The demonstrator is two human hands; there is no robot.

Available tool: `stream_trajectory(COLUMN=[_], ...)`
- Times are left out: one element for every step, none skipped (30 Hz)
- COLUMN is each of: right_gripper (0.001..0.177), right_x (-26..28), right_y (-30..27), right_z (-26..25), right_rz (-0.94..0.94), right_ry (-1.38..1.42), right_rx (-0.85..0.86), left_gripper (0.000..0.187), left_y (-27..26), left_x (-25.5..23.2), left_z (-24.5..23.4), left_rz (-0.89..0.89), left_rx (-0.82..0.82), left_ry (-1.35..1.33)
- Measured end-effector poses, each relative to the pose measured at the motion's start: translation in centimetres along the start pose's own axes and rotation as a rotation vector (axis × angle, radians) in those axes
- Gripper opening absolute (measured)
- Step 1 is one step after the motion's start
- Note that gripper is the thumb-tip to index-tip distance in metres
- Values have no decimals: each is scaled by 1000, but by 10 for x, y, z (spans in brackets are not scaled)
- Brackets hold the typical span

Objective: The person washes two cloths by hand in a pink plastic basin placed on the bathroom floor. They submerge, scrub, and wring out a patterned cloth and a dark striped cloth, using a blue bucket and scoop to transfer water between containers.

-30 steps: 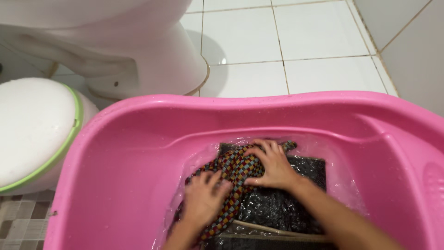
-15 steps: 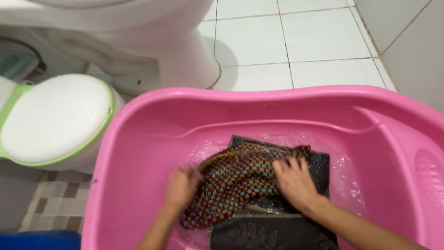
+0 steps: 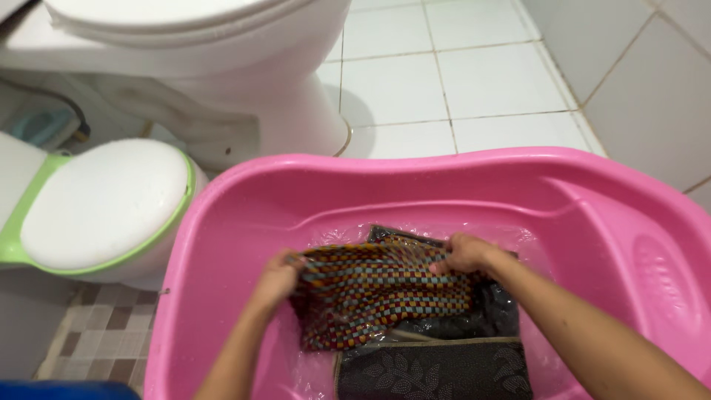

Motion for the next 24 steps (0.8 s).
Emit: stream_trajectory(right_gripper=[60,58,48,37,29,20,21,21,22,22,23,24,44,66,87,105,122,140,131,122,113,104,95,87], right_x=[5,13,38,67,96,122,143,165,184,195,205,210,211,204,195,192,189,185,174,163,152,146,142,136], right_y=[-17,-40,-65,-93,-126,-162,-180,-195,-209,-228,-243,-254,-271,-286,-297,-292,-283,-270,-247,-223,-200,-197,-194,-192], right_z=[-18,-36,-62,-94,-117,-139,-154,-166,-173,-182,-189,-196,-203,-207,-208,-195,-178,-163,-157,-146,-133,-129,-120,-117], right_rz=[36,71,-42,-164,-313,-465,-509,-549,-588,-664,-740,-816,-952,-1093,-1235,-1201,-1166,-1120,-1027,-927,-826,-884,-941,-998], right_ry=[6,4,-22,-48,-53,-59,-11,37,85,216,348,476,601,728,854,779,704,637,685,731,774,736,696,650], right_rx=[-149,-283,-445,-620,-738,-856,-813,-762,-709,-725,-737,-742,-771,-796,-813,-784,-756,-726,-677,-618,-558,-666,-773,-884], left_gripper=[31,36,46,59,68,79,82,86,72,60,51,43,40,37,35,34,34,33,33,33,33,34,34,35], left_y=[-8,-20,-35,-48,-64,-80,-94,-108,-118,-127,-136,-145,-152,-159,-169,-178,-187,-200,-211,-223,-230,-234,-236,-237], left_x=[-20,-37,-62,-93,-122,-151,-183,-211,-227,-243,-266,-288,-306,-326,-346,-358,-370,-385,-398,-403,-401,-403,-405,-403], left_z=[-17,-36,-46,-57,-57,-53,-49,-42,-29,-16,-14,-14,-21,-29,-35,-32,-29,-25,-23,-22,-20,-17,-13,-11], left_rz=[1,-15,30,88,156,224,306,380,357,342,404,464,512,564,616,602,587,623,660,688,656,635,612,623], left_rx=[-15,-29,9,37,68,97,129,166,214,259,240,220,151,80,10,32,55,63,72,81,120,164,209,241], left_ry=[-63,-132,-112,-93,-8,76,84,93,99,108,-9,-130,-200,-267,-333,-486,-638,-696,-753,-812,-914,-1015,-1115,-1122])
Point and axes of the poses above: each hand's wrist, its own y-axis towards the middle knuckle, its own z-axis out of the palm, x = y × z, the point moved 10 cm from there along y, towards the middle knuckle
